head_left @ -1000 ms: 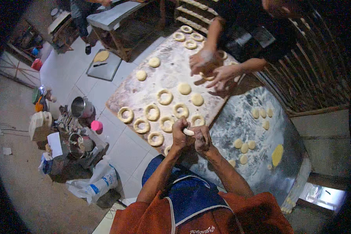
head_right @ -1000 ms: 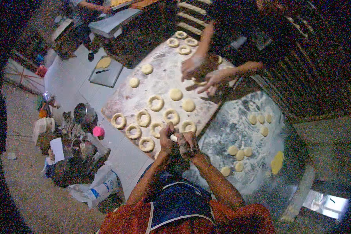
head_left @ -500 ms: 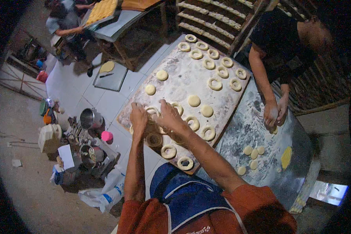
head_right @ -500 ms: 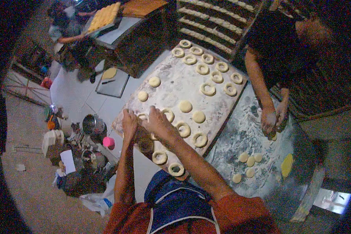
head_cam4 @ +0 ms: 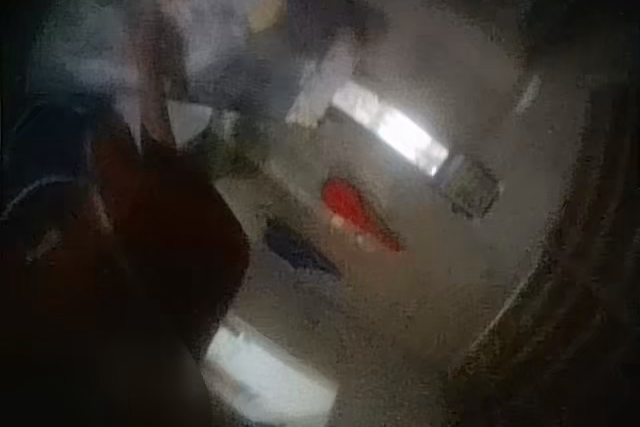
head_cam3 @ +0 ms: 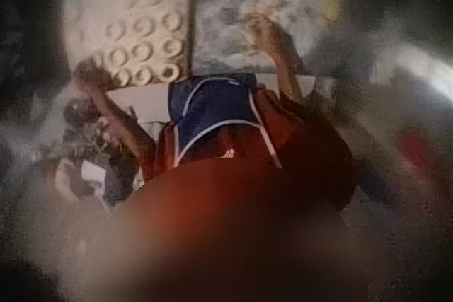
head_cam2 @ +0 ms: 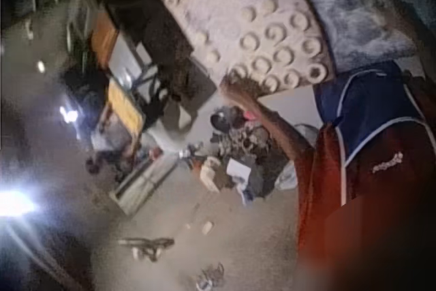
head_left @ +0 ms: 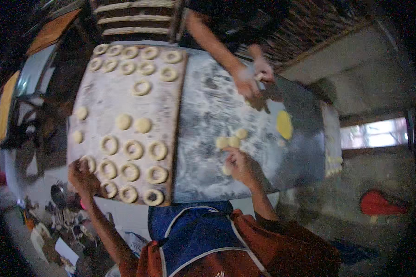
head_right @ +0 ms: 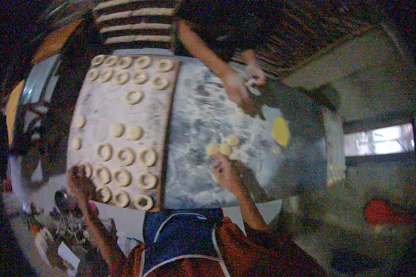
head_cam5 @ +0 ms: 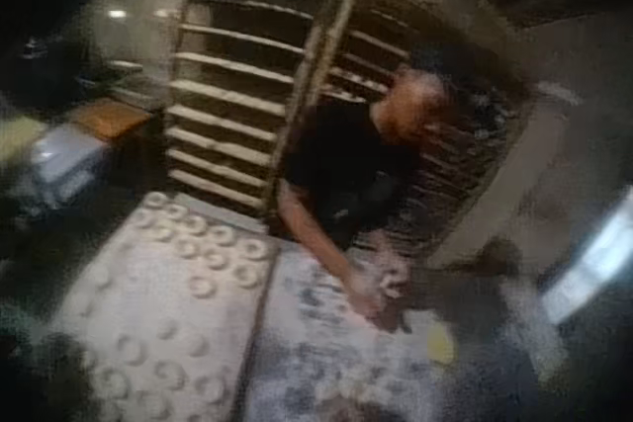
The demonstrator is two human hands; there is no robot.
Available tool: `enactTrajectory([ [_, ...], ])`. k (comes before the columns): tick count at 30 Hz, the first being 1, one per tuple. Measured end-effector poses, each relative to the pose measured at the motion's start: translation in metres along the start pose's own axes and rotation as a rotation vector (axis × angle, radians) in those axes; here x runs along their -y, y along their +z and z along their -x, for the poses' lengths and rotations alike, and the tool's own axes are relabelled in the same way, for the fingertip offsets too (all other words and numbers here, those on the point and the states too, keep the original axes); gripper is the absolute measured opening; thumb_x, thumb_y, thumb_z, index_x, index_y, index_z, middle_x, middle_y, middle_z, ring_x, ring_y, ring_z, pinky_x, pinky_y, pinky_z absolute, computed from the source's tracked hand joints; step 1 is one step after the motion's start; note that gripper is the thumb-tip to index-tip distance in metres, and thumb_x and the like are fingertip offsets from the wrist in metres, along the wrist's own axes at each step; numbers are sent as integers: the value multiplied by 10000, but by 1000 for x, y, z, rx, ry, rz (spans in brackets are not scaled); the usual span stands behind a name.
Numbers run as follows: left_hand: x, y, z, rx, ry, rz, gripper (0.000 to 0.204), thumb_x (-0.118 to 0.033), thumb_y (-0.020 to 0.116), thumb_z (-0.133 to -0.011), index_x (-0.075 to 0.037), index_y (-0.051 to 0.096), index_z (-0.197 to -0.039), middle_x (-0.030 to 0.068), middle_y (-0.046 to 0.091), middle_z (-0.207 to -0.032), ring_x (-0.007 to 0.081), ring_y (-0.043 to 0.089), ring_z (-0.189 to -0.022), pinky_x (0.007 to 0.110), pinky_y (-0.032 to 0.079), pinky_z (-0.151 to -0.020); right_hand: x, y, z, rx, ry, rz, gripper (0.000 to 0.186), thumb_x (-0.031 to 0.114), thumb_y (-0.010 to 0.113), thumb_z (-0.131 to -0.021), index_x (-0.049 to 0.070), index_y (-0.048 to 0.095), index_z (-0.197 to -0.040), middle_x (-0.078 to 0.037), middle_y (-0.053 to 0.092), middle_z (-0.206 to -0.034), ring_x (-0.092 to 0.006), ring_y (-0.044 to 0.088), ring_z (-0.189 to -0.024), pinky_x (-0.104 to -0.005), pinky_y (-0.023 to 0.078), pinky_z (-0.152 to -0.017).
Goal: The person shapes small dough balls into ring shapes by hand and places them on a wooden board. Another person works alongside, also shaping dough and arranging it on the board. The workspace is a floured table with dough balls and shaped rings visible throughout.
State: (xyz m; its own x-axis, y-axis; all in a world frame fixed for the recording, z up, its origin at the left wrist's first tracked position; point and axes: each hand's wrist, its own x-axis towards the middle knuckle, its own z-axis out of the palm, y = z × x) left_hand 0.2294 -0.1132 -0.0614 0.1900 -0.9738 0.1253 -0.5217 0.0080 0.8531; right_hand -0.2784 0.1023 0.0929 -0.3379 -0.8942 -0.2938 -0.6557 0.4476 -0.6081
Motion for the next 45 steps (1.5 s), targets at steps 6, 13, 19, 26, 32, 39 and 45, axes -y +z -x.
enactTrajectory([
  [6,-54,36,-4,-193,312,-434,348,-179,655,-857,7,591,-1144,213,606,-1110,362,578,-1015,445,442,-877,-130,-3,34,-199,8,-64,248,122,658,-850,72,632,-1092,-128,668,-919,-239,671,-829,-339,535,-711],
  [13,-248,179,138,26,541,-51,335,-68,617,-863,16,536,-1177,165,555,-1154,306,508,-1093,399,370,-992,-133,19,33,-103,-183,-184,203,127,718,-782,55,591,-923,-117,648,-933,-283,647,-873,-374,517,-787],
  [19,-306,267,281,500,208,129,283,-84,658,-819,-38,599,-1092,124,622,-1073,269,584,-1016,360,455,-810,-213,-34,25,-279,-212,115,197,62,748,-734,49,578,-834,-97,637,-849,-228,639,-740,-364,507,-676],
  [26,-327,341,366,829,-104,466,272,-175,623,-927,24,632,-1111,109,677,-993,185,639,-903,327,516,-810,-240,-34,32,-191,-105,-643,313,57,759,-734,31,514,-927,-48,608,-849,-110,591,-824,-272,494,-728],
  [32,-365,350,379,826,-121,482,260,-193,585,-953,35,637,-1066,97,668,-942,164,635,-830,297,515,-748,-223,-72,46,-227,-150,-786,506,63,713,-740,52,407,-1142,-92,608,-929,-191,627,-842,-325,511,-775],
  [39,-382,364,382,960,-351,836,338,-60,585,-912,-9,482,-1229,121,646,-964,212,634,-880,324,524,-764,-239,-100,35,179,-100,-1398,425,120,611,-826,26,432,-1200,-91,604,-996,-178,632,-864,-303,508,-767],
  [45,-342,386,382,1059,-192,785,404,-200,554,-906,-52,415,-1255,109,611,-1107,214,560,-1006,335,460,-824,-257,-85,11,11,145,-994,469,478,456,-953,61,610,-805,-50,582,-712,-121,600,-685,-264,447,-590],
])
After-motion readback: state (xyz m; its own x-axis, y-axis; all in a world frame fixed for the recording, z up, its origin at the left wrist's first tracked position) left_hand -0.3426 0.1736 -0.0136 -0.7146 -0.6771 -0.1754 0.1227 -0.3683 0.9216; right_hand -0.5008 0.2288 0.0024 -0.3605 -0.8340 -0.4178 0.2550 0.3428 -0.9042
